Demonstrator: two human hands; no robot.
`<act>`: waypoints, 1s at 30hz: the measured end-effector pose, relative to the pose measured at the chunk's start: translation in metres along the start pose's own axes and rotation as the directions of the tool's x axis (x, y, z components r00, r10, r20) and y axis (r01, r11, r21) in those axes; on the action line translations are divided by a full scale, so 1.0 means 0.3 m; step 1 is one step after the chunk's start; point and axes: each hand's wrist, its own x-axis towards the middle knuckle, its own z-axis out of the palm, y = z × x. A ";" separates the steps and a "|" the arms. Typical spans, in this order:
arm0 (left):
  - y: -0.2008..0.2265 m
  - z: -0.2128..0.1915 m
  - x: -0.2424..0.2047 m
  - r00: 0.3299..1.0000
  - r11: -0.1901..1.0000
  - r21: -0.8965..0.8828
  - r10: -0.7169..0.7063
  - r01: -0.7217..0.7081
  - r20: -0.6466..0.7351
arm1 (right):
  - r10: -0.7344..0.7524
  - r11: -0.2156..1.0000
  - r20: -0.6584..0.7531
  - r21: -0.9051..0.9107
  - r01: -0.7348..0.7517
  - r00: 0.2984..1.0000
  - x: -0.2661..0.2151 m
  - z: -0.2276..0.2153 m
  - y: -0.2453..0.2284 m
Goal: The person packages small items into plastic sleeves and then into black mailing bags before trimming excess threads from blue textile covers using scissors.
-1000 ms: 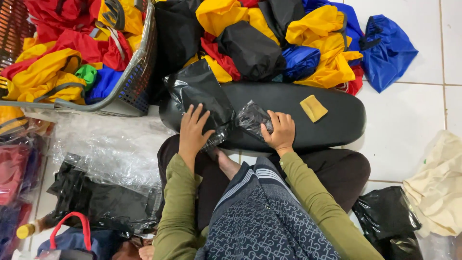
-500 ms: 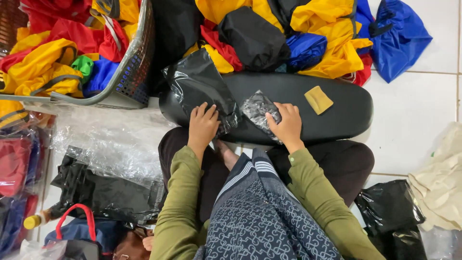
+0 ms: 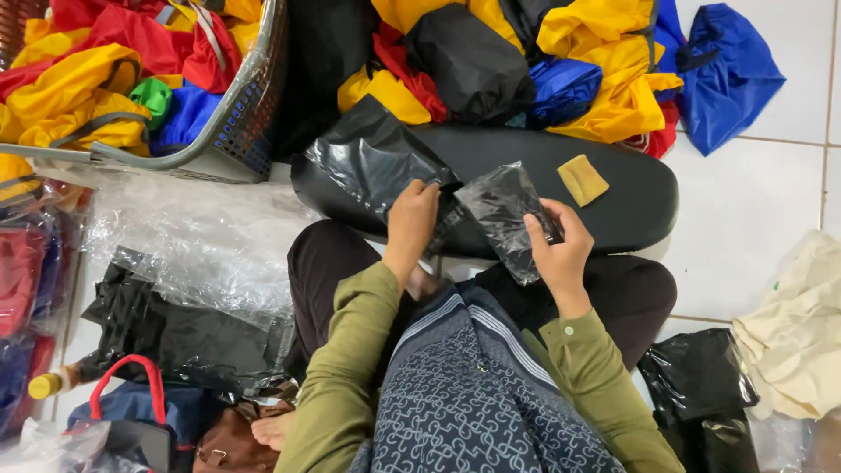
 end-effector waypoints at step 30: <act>0.339 -0.133 -0.159 0.444 0.314 -0.524 -0.885 0.792 0.139 | 0.445 0.895 0.120 -0.036 -0.444 0.887 -0.144 0.204 0.259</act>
